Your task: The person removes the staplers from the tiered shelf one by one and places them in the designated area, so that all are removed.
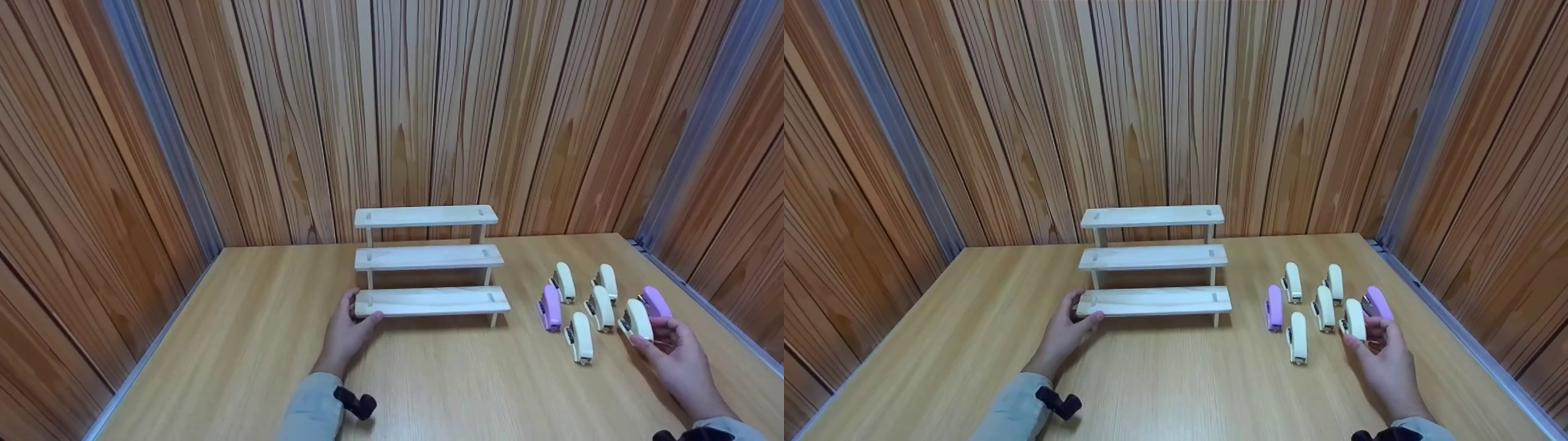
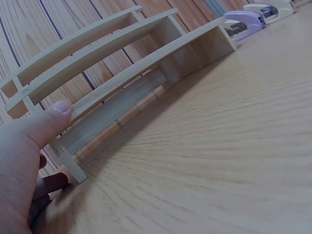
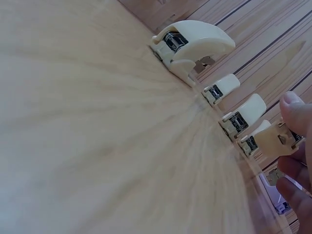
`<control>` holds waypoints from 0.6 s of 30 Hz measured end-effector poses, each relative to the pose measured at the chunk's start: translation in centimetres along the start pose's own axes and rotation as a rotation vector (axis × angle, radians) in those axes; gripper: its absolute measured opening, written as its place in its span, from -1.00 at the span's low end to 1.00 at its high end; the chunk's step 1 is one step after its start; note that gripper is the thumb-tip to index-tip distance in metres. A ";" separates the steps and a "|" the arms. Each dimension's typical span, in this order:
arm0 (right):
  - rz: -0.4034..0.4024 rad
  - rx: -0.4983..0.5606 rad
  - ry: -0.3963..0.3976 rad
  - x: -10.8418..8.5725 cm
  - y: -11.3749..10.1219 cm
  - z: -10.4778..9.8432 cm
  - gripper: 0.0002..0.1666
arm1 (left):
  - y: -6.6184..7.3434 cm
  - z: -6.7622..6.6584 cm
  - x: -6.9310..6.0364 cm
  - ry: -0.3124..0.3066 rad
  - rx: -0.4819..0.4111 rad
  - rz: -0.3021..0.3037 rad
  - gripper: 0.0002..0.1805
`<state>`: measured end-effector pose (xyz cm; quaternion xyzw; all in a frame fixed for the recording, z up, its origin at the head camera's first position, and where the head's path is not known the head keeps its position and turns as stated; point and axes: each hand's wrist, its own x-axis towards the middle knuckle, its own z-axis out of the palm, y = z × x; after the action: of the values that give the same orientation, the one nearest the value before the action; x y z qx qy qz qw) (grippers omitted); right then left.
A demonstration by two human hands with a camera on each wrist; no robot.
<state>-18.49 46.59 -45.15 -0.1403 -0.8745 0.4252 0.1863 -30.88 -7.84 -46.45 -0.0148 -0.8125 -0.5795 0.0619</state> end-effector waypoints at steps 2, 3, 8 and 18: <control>-0.029 -0.015 0.002 0.0 0.2 0.1 -0.20 | 0.0 0.0 0.0 0.005 0.008 0.006 -0.08; -0.045 -0.023 0.002 0.0 0.3 0.1 -0.22 | 0.0 0.0 0.0 0.006 0.011 0.005 -0.08; -0.075 -0.048 -0.036 0.0 0.8 0.1 -0.21 | 0.1 0.2 0.1 0.007 0.004 -0.017 -0.08; -0.046 -0.094 -0.180 0.1 0.6 0.1 -0.11 | 0.0 0.1 0.3 -0.001 0.010 -0.029 -0.07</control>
<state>-18.60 46.99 -45.66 -0.0898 -0.9097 0.3903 0.1101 -31.17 -7.79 -46.47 -0.0028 -0.8154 -0.5764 0.0531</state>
